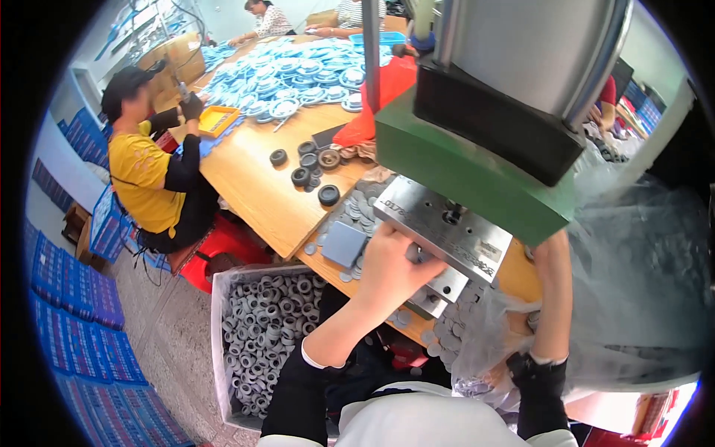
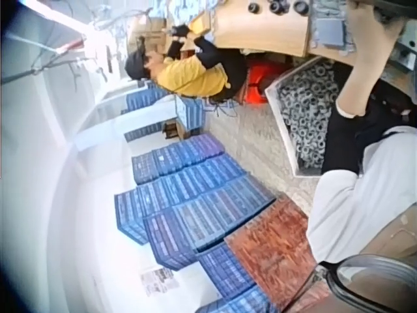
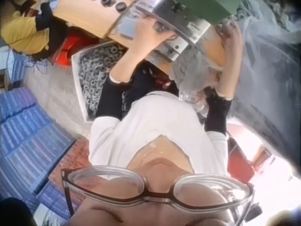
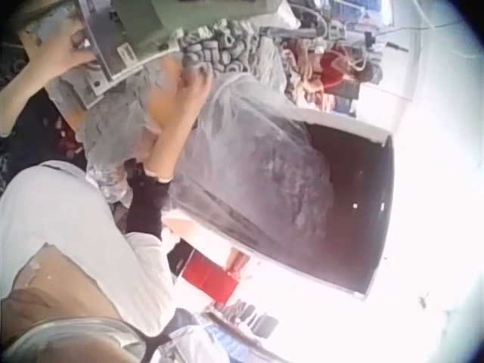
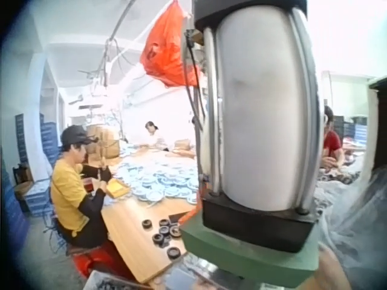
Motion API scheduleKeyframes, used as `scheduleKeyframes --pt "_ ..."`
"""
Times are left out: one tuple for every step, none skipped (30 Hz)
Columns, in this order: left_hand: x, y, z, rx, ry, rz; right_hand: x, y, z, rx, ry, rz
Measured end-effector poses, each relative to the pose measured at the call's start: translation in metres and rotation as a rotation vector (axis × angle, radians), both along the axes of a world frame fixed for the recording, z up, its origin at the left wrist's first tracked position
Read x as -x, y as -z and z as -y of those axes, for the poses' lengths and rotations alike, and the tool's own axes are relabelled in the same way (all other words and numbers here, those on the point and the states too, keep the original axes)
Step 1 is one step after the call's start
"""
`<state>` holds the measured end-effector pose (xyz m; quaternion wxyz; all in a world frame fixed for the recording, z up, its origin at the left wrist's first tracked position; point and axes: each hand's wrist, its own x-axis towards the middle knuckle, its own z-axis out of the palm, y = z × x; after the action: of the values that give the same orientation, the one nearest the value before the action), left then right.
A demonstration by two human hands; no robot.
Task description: Processing and pressing rubber rings using a pneumatic machine.
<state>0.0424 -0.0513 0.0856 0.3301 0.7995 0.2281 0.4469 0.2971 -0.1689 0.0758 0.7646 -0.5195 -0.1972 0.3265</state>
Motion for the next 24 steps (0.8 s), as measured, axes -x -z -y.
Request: scheduleKeyframes --pt "0.003 -0.004 0.001 0.033 0.004 -0.029 0.015 -0.002 0.016 0.119 0.001 0.181" --pt "0.002 0.001 0.003 0.044 0.016 -0.034 0.033 -0.006 0.027 0.131 0.011 0.176" --pt "0.0 0.002 0.006 0.028 -0.033 -0.058 0.054 -0.014 0.038 0.118 -0.012 0.253" --pt "-0.002 0.004 0.009 0.008 -0.08 -0.081 0.071 -0.017 0.048 0.103 -0.033 0.332" --pt "-0.002 0.005 0.011 0.045 -0.057 -0.129 0.083 -0.011 0.054 0.108 -0.018 0.33" --pt "0.002 0.007 0.013 0.039 -0.056 -0.132 0.093 -0.004 0.057 0.092 -0.053 0.456" --pt "0.003 0.012 0.015 0.02 -0.055 -0.105 0.1 0.0 0.056 0.074 -0.081 0.587" --pt "0.006 0.015 0.017 0.0 -0.058 -0.077 0.109 0.002 0.052 0.065 -0.073 0.59" --pt "0.012 0.017 0.019 -0.009 -0.052 -0.078 0.118 0.004 0.047 0.037 -0.067 0.619" --pt "0.021 0.021 0.021 0.004 -0.15 -0.067 0.126 0.008 0.043 0.013 -0.064 0.646" --pt "0.032 0.025 0.023 0.018 -0.248 -0.056 0.13 0.01 0.037 0.012 -0.058 0.643" --pt "0.041 0.034 0.02 0.001 -0.316 -0.067 0.126 0.012 0.031 0.085 -0.037 0.847" --pt "0.065 0.04 0.021 -0.027 -0.43 -0.081 0.131 0.01 0.022 0.134 -0.034 1.038" --pt "0.084 0.054 0.021 0.017 -0.53 -0.163 0.131 0.013 0.015 0.13 -0.02 1.024" --pt "0.116 0.08 0.016 0.067 -0.583 -0.214 0.136 0.014 0.007 0.24 -0.06 0.946" --pt "0.146 0.099 0.015 0.143 -0.666 -0.362 0.141 0.013 -0.001 0.353 -0.099 0.865" --pt "0.176 0.121 0.016 0.187 -0.759 -0.486 0.145 0.007 -0.007 0.309 -0.071 0.862" --pt "0.2 0.143 0.017 0.193 -0.875 -0.562 0.148 0.005 -0.013 0.299 -0.068 0.849" --pt "0.21 0.157 0.017 0.18 -0.893 -0.559 0.15 0.005 -0.018 0.251 -0.073 0.858" --pt "0.21 0.161 0.014 0.167 -0.897 -0.551 0.148 0.002 -0.02 0.211 -0.065 0.87" --pt "0.204 0.155 0.007 0.103 -0.771 -0.499 0.148 0.001 -0.024 0.211 -0.065 0.858" --pt "0.19 0.145 -0.001 0.047 -0.648 -0.446 0.148 -0.002 -0.026 0.194 -0.074 0.84" --pt "0.161 0.127 -0.009 -0.049 -0.521 -0.4 0.145 -0.002 -0.024 0.188 -0.076 0.829" --pt "0.133 0.111 -0.019 -0.047 -0.387 -0.351 0.143 -0.001 -0.021 0.199 -0.082 0.827"
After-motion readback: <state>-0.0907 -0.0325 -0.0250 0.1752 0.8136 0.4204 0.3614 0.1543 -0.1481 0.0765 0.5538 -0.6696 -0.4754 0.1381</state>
